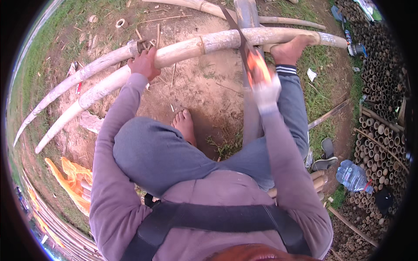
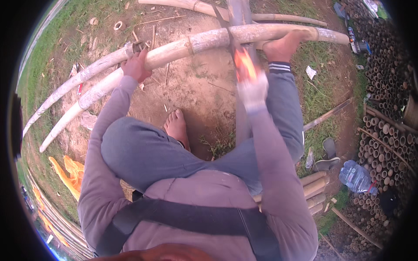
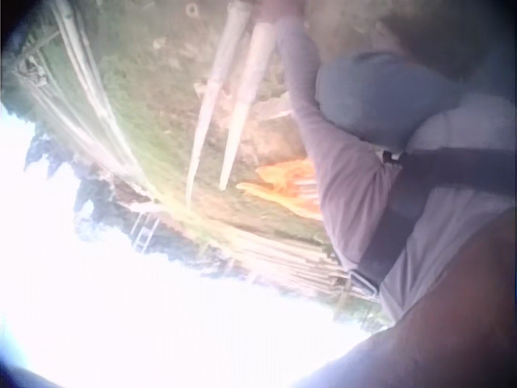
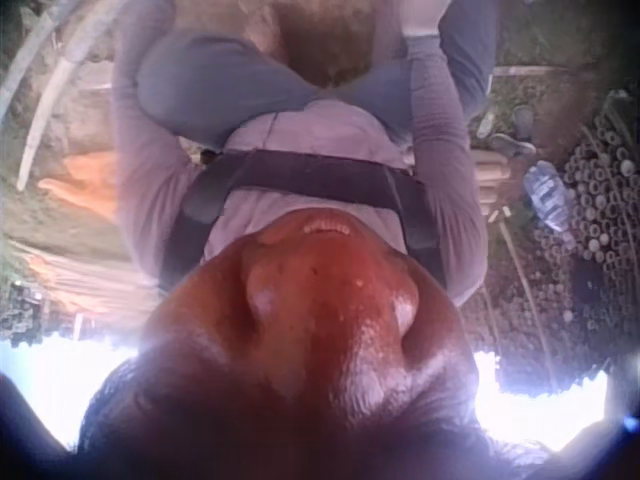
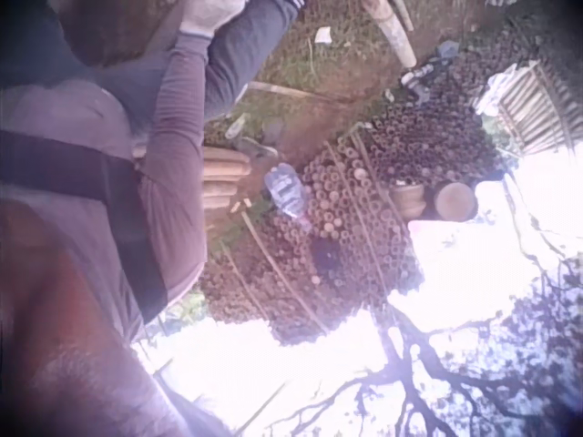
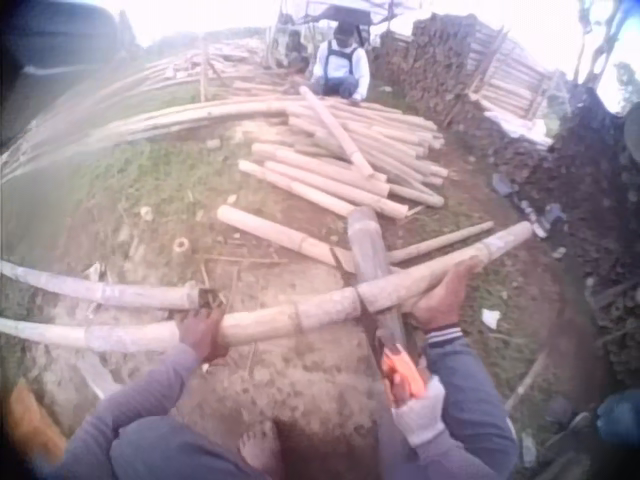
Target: The person uses a hand saw to cut long bamboo poles into shorter segments. They position each pole on a support, saw through it, and then move the cut pieces aside.
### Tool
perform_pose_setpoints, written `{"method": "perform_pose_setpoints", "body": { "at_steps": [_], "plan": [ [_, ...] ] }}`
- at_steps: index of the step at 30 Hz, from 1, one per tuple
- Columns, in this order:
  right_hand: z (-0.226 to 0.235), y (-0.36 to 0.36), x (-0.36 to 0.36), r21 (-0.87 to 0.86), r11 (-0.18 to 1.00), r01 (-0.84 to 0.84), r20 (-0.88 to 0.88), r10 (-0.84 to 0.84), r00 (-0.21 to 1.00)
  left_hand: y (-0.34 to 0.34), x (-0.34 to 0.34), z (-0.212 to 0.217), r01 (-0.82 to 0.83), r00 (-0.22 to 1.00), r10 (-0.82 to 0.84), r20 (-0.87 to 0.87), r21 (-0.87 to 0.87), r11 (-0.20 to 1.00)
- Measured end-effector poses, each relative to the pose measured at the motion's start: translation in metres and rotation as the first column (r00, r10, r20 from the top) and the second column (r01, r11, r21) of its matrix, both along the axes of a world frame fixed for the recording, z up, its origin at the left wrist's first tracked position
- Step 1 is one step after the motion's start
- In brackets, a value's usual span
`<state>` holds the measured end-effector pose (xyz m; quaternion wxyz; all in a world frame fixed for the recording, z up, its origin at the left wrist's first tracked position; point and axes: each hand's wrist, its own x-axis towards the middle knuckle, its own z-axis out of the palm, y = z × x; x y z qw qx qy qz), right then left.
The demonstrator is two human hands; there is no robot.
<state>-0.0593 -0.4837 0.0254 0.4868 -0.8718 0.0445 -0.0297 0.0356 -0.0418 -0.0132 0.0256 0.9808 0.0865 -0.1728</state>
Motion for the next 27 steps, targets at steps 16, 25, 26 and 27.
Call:
{"method": "perform_pose_setpoints", "body": {
  "at_steps": [16, 25, 26, 27],
  "plan": [
    [-0.014, -0.005, 0.01, 0.358, 0.931, -0.076, 0.035, 0.067, 0.997, 0.0, 0.016, -0.004, -0.01, 0.999, 0.011, 0.035, -0.022, 1.0],
    [0.018, 0.004, -0.017, 0.111, 0.993, 0.026, 0.041, -0.031, 0.999, 0.019, 0.002, -0.009, -0.031, 0.996, 0.035, 0.085, -0.047, 0.998],
    [0.014, -0.011, -0.04, 0.311, 0.95, -0.005, -0.052, 0.022, 0.998, 0.03, -0.012, 0.0, -0.088, 0.994, 0.089, 0.067, -0.009, 0.996],
    [0.04, -0.024, -0.082, 0.421, 0.903, 0.092, -0.12, -0.045, 0.992, 0.013, 0.007, -0.002, -0.02, 0.997, 0.024, 0.069, -0.055, 0.998]
  ]
}}
